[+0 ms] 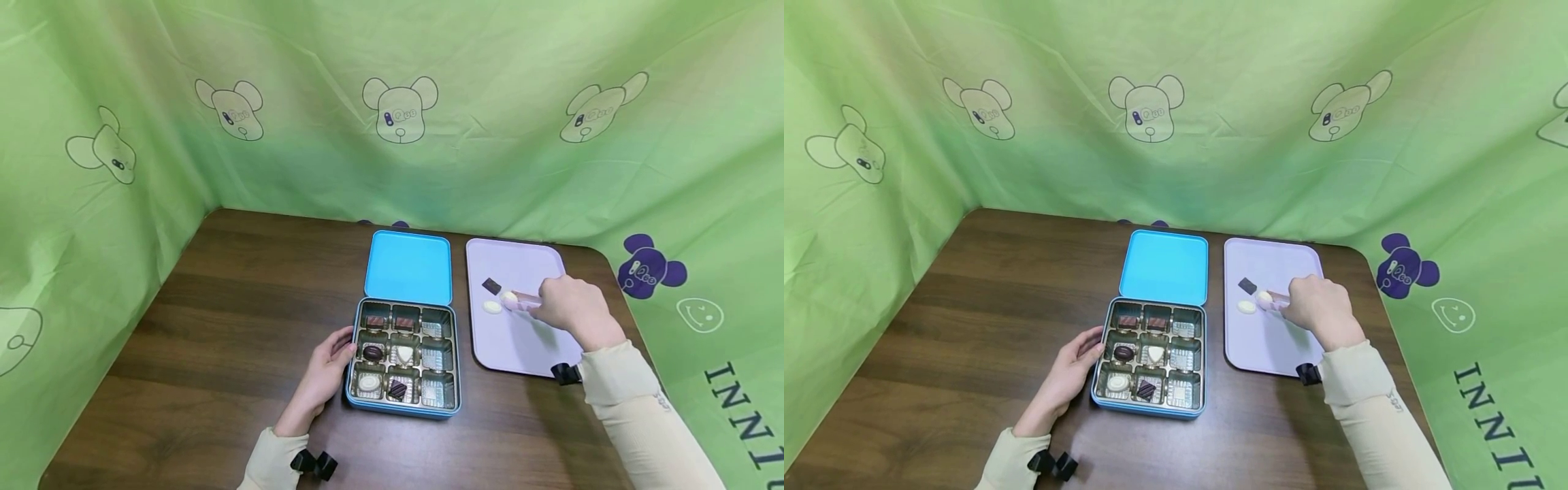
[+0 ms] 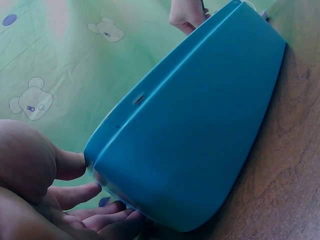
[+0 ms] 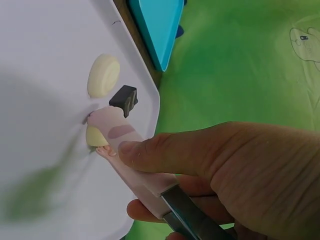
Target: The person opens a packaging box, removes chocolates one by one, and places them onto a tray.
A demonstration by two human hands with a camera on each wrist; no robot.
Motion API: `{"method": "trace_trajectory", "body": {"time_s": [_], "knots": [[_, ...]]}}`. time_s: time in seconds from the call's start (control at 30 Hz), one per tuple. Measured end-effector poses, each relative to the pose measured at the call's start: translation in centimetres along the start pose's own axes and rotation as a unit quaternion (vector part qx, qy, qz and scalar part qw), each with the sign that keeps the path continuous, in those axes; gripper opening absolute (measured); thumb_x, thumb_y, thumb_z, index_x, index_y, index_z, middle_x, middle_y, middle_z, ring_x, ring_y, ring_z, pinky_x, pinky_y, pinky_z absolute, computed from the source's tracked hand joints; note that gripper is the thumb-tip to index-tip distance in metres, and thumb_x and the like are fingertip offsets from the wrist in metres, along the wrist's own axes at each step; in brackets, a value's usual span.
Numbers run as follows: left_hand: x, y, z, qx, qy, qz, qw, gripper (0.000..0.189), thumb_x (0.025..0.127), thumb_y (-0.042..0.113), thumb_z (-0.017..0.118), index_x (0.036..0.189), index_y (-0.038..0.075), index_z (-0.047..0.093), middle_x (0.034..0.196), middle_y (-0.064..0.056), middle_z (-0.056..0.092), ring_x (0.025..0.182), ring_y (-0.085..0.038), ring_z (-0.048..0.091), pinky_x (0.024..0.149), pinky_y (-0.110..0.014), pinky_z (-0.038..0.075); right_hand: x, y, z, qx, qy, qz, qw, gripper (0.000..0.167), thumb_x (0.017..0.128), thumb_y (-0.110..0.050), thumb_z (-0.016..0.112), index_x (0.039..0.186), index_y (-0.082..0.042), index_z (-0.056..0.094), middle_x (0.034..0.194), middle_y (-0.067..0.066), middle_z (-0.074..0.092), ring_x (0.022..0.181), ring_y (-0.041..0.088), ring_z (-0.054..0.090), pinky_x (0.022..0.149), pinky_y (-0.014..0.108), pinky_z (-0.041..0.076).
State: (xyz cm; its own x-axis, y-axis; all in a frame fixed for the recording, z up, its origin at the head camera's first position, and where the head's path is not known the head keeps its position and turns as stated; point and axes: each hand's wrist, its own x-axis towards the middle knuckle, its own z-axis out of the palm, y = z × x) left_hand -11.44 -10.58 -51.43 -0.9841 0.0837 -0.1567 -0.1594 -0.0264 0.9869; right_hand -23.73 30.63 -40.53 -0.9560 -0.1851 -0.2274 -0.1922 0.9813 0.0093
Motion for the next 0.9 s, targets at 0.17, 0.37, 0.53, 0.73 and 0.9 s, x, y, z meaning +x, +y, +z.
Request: {"method": "trace_trajectory", "body": {"time_s": [0.17,0.37,0.53,0.73,0.9], "knots": [[0.0,0.1,0.0,0.001,-0.001,-0.003,1.0000,0.045,0.105,0.002,0.048,0.147,-0.012,0.040,0.146,-0.035,0.044,0.139,-0.044,0.043,0.115,-0.048,0.037,-0.5,-0.2,-0.6,0.000,0.021,0.000,0.9998,0.027,0.084,-0.031,0.070,0.068,-0.011,0.061,0.063,0.007,0.055,0.054,0.028,0.052,0.043,0.049,0.041],[0.0,0.1,0.0,0.000,-0.001,-0.003,1.0000,0.045,0.105,0.002,0.049,0.147,-0.012,0.039,0.147,-0.035,0.044,0.139,-0.044,0.044,0.114,-0.048,0.037,-1.6,-1.1,-2.0,-0.010,0.074,-0.012,0.9972,0.025,0.082,-0.029,0.073,0.068,-0.011,0.062,0.059,0.006,0.053,0.049,0.028,0.049,0.039,0.048,0.039],[0.0,0.0,0.0,-0.001,-0.001,-0.004,1.0000,0.045,0.105,0.002,0.048,0.147,-0.011,0.039,0.147,-0.035,0.044,0.139,-0.043,0.043,0.114,-0.047,0.037,-2.7,-2.8,-3.2,-0.023,0.135,-0.027,0.9903,0.023,0.081,-0.026,0.076,0.070,-0.009,0.064,0.054,0.004,0.049,0.045,0.027,0.046,0.035,0.046,0.036],[0.0,0.0,0.0,-0.003,-0.001,-0.004,1.0000,0.045,0.105,0.002,0.049,0.147,-0.012,0.040,0.146,-0.035,0.044,0.139,-0.043,0.044,0.114,-0.047,0.037,-4.0,-4.9,-4.1,-0.030,0.193,-0.053,0.9792,0.029,0.081,-0.027,0.078,0.068,-0.009,0.060,0.050,0.001,0.044,0.042,0.025,0.041,0.033,0.044,0.032],[0.0,0.0,0.0,0.000,0.002,-0.007,1.0000,0.045,0.105,0.002,0.049,0.147,-0.011,0.040,0.147,-0.035,0.044,0.139,-0.043,0.044,0.114,-0.047,0.037,-4.9,-6.8,-4.6,-0.035,0.222,-0.074,0.9717,0.031,0.081,-0.028,0.080,0.069,-0.009,0.058,0.050,-0.001,0.042,0.040,0.026,0.041,0.033,0.046,0.031]]}}
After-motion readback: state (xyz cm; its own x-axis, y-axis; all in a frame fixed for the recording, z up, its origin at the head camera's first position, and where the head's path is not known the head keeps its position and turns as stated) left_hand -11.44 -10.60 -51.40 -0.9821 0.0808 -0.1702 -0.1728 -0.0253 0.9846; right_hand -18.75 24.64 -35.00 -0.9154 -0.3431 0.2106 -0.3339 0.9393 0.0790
